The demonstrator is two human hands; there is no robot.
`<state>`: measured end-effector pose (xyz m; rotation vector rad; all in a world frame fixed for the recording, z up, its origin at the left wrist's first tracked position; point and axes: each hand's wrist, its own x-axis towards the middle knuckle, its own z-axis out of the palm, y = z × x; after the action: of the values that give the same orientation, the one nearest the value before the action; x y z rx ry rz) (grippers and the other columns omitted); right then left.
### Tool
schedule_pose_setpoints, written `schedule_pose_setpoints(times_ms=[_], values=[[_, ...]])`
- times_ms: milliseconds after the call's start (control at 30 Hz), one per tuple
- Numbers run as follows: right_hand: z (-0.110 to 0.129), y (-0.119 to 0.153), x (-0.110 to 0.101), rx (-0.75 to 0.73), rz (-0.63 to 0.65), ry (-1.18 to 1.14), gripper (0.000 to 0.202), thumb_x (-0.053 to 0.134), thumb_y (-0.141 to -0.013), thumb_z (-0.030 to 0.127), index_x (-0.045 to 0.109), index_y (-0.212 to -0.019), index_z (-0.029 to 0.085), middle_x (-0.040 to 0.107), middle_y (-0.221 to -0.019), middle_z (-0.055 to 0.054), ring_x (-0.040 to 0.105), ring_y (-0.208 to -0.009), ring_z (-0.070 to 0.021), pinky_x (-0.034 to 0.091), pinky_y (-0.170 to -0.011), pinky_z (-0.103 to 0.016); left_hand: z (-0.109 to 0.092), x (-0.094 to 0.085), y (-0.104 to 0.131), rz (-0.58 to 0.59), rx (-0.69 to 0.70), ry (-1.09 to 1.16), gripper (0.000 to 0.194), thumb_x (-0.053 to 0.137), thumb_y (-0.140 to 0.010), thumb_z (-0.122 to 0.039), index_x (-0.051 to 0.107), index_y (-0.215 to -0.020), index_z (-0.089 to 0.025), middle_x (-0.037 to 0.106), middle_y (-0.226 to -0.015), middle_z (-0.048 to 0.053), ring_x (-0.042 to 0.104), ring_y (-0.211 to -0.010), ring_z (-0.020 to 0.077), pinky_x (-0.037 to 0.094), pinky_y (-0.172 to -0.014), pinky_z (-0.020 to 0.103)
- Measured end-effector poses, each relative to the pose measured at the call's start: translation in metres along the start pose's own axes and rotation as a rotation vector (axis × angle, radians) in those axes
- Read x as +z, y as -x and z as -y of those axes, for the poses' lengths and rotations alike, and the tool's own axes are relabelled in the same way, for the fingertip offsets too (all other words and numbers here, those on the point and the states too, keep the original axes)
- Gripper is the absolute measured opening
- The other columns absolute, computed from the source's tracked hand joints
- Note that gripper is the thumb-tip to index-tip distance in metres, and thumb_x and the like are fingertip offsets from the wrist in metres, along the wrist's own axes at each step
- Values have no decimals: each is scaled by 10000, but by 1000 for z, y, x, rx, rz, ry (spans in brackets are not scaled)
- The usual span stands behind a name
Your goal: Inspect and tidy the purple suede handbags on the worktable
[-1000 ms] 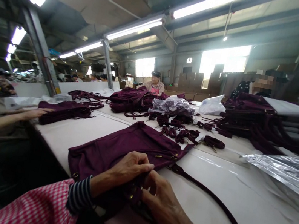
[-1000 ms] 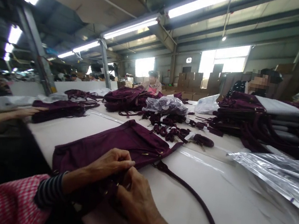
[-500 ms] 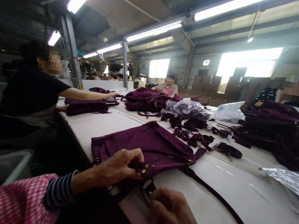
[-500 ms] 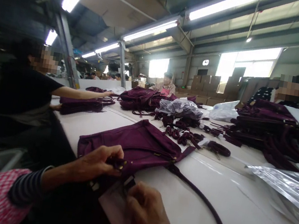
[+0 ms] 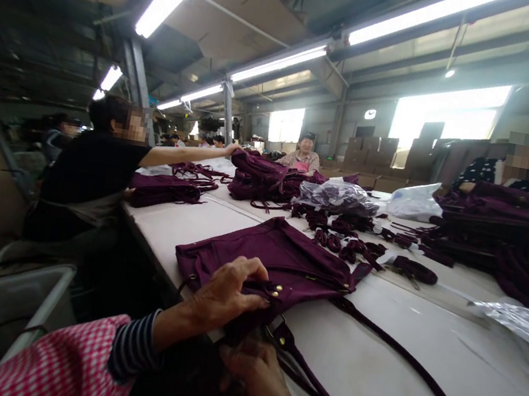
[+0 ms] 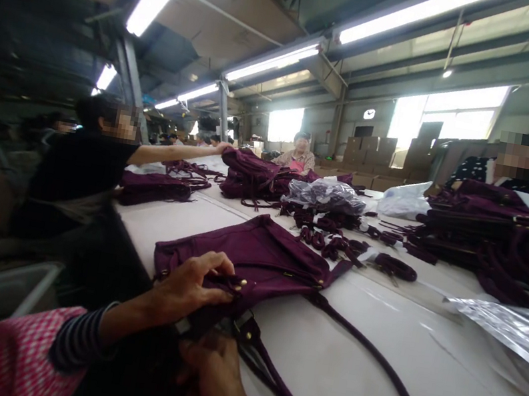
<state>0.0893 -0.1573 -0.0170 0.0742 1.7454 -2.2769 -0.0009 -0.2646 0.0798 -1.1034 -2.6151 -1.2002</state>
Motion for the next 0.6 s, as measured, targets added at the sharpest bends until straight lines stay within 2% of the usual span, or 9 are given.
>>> schedule_pose_setpoints(times_ms=[67, 133, 233, 300, 367, 433, 533, 600], values=[[-6, 2, 0, -5, 26, 2, 318, 642, -752, 465, 575, -703, 158, 564, -543, 0, 424, -397, -76, 253, -375, -193, -4, -6, 26, -97, 123, -233, 260, 777, -808, -188, 642, -1029, -210, 658, -1063, 23, 552, -1055, 232, 405, -942, 352], [-9, 7, 1, -21, 70, 4, 408, 641, -775, 539, 590, -674, 147, 545, -504, 2, 384, -360, -64, 208, -368, -199, -3, -11, 58, -92, 145, -345, 138, 702, -909, -295, 639, -989, -202, 661, -999, 26, 573, -980, 218, 412, -888, 336], [-9, 15, 7, -48, 62, -3, 534, 643, -806, 633, 589, -612, 138, 498, -461, 11, 365, -361, -54, 198, -388, -200, 5, -14, 110, 70, -60, -383, 301, 611, -963, -458, 615, -823, -192, 621, -789, -1, 560, -737, 170, 379, -697, 298], [-7, 19, 12, -45, 49, -21, 595, 636, -826, 661, 558, -546, 142, 456, -428, 16, 362, -370, -55, 212, -405, -201, 13, -15, 137, 177, -244, -288, 298, 633, -939, -450, 606, -794, -191, 618, -772, -9, 557, -720, 159, 370, -670, 283], [-9, 20, 16, -29, 50, -48, 642, 617, -842, 687, 530, -511, 144, 447, -434, 11, 376, -390, -60, 234, -421, -201, 21, -15, 156, 207, -396, -31, 176, 646, -908, -371, 619, -891, -197, 630, -809, -15, 571, -751, 151, 399, -680, 260], [-14, 22, 20, -15, 18, -72, 630, 632, -822, 715, 561, -577, 139, 494, -501, 1, 405, -422, -72, 255, -426, -202, 26, -15, 167, 203, -503, 274, 199, 645, -865, -327, 600, -1011, -200, 620, -810, -24, 573, -722, 138, 413, -625, 232], [-27, 27, 27, -48, 17, -115, 529, 732, -776, 663, 632, -798, 143, 572, -662, -6, 471, -522, -95, 337, -480, -205, 25, -15, 171, 198, -548, 487, 282, 661, -817, -300, 589, -1065, -186, 596, -800, -28, 565, -689, 128, 390, -545, 201], [-36, 32, 35, -105, 189, -173, 480, 782, -755, 604, 658, -867, 154, 584, -739, -5, 495, -608, -101, 405, -588, -217, 19, -17, 170, 198, -535, 485, 215, 643, -831, -263, 616, -1026, -176, 605, -801, -21, 564, -711, 123, 392, -560, 194]])
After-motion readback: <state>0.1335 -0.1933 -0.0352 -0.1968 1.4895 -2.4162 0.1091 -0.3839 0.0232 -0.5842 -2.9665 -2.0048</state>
